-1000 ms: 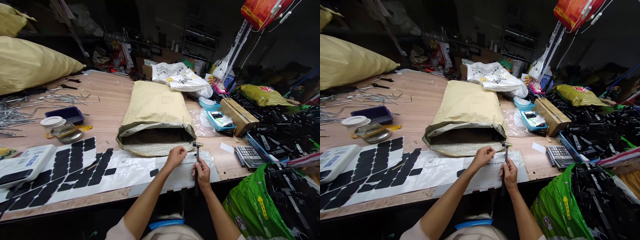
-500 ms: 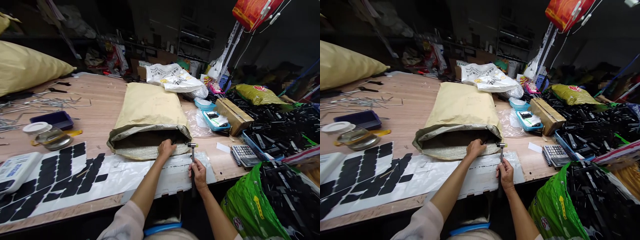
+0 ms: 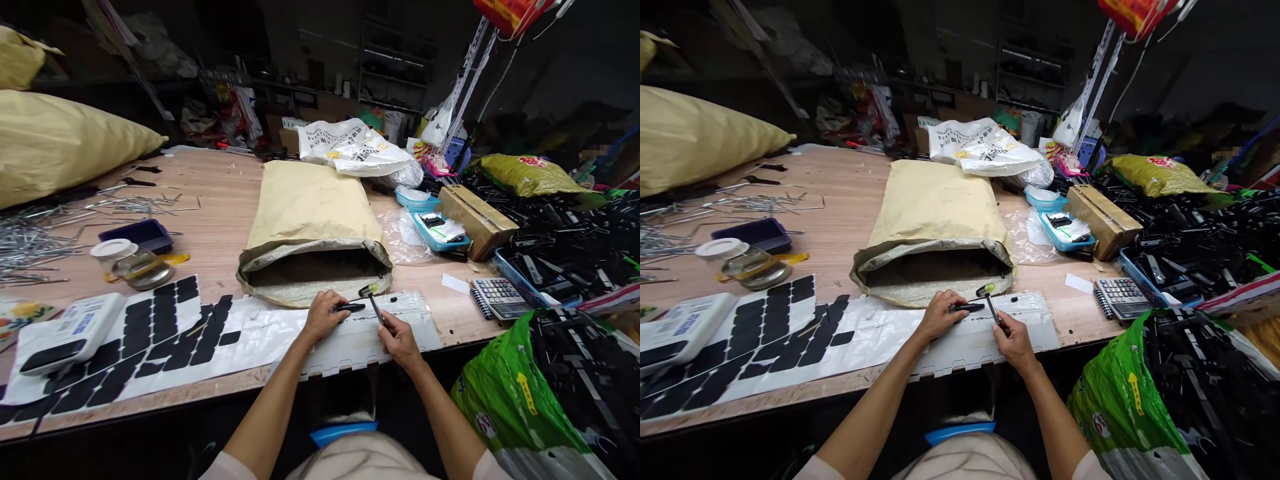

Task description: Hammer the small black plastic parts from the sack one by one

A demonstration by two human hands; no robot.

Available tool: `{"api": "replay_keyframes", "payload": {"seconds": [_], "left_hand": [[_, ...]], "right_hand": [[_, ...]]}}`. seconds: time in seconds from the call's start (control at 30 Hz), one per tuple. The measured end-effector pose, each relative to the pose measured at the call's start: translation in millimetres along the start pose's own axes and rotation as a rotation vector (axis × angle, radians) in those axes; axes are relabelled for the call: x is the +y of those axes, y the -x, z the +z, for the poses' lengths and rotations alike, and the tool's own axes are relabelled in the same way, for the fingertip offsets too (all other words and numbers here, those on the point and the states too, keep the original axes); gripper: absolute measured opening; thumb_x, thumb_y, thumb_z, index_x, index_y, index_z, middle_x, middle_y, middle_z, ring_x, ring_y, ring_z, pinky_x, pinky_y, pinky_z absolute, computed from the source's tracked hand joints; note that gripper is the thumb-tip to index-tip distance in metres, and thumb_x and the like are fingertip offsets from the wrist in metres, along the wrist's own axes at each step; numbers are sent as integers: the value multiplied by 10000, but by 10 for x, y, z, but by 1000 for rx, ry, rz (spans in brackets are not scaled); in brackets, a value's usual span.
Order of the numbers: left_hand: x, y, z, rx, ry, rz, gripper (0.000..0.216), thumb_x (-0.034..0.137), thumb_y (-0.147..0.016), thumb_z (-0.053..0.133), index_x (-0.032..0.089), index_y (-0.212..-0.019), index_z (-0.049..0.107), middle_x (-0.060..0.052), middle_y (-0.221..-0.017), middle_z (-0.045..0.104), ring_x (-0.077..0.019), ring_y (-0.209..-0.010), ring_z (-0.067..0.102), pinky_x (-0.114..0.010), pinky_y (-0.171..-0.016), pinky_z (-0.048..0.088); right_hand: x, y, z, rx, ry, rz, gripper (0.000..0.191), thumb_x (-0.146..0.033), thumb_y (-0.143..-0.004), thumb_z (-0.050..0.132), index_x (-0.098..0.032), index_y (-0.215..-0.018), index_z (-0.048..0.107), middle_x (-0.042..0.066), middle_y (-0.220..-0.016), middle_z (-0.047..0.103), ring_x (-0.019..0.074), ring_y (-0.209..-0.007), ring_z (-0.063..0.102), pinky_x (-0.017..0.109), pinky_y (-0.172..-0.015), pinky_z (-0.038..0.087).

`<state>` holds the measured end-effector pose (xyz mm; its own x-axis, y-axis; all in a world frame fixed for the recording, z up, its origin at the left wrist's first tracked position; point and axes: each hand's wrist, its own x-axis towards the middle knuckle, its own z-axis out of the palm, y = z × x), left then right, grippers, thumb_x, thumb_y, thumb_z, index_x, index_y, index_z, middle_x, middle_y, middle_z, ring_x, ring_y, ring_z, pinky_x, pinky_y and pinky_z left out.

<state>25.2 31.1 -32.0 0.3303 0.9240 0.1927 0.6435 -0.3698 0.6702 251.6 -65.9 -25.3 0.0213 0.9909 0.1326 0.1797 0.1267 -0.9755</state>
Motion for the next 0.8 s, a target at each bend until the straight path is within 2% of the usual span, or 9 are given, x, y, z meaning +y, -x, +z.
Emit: {"api": "replay_keyframes", "payload": {"seconds": [0.03, 0.1, 0.17, 0.43, 0.6, 0.8], "left_hand": [[-4, -4, 1, -5, 2, -2, 163, 296, -772, 739, 247, -926, 759, -25, -914, 654, -229, -929, 513, -354, -862, 411], [-4, -7, -4, -13, -2, -20, 158, 294, -760, 751, 248, -912, 760, -20, -917, 658, -225, -927, 505, -355, -868, 404], [8, -8, -16, -25, -11, -44, 143, 297, -757, 756, 244, -890, 756, -19, -917, 659, -223, -926, 499, -351, -867, 399], [80, -17, -53, -63, -29, -95, 144, 297, -753, 773, 249, -888, 758, -16, -938, 670, -221, -950, 512, -337, -875, 395], [88, 3, -35, -51, -77, -44, 261, 381, -792, 762, 283, -1033, 769, -22, -955, 656, -231, -966, 507, -345, -885, 386], [64, -9, -11, -64, -88, -40, 234, 414, -822, 750, 307, -1025, 795, -27, -948, 648, -227, -967, 496, -345, -884, 382]], "right_hand": [[-33, 16, 20, -29, 72, -59, 412, -307, -876, 647, -187, -1268, 690, 60, -895, 748, 206, -710, 708, 323, -642, 599], [-99, 33, 70, -59, 170, -168, 389, -251, -856, 657, -196, -1237, 716, 93, -1076, 760, 265, -969, 722, 393, -871, 592], [-150, 31, 118, -71, 203, -210, 384, -219, -853, 650, -210, -1230, 723, 92, -1124, 758, 277, -1038, 713, 421, -956, 561], [-243, -19, 132, -119, 347, -203, 404, -144, -849, 614, -252, -1222, 723, 61, -1067, 781, 272, -953, 730, 413, -903, 574], [-281, -20, 41, -61, 309, -170, 380, -192, -868, 624, -204, -1236, 719, 95, -1117, 768, 292, -1000, 727, 446, -929, 566], [-257, 16, -25, -28, 257, -150, 389, -205, -862, 641, -206, -1243, 718, 92, -1157, 758, 297, -1054, 712, 450, -962, 552]]}}
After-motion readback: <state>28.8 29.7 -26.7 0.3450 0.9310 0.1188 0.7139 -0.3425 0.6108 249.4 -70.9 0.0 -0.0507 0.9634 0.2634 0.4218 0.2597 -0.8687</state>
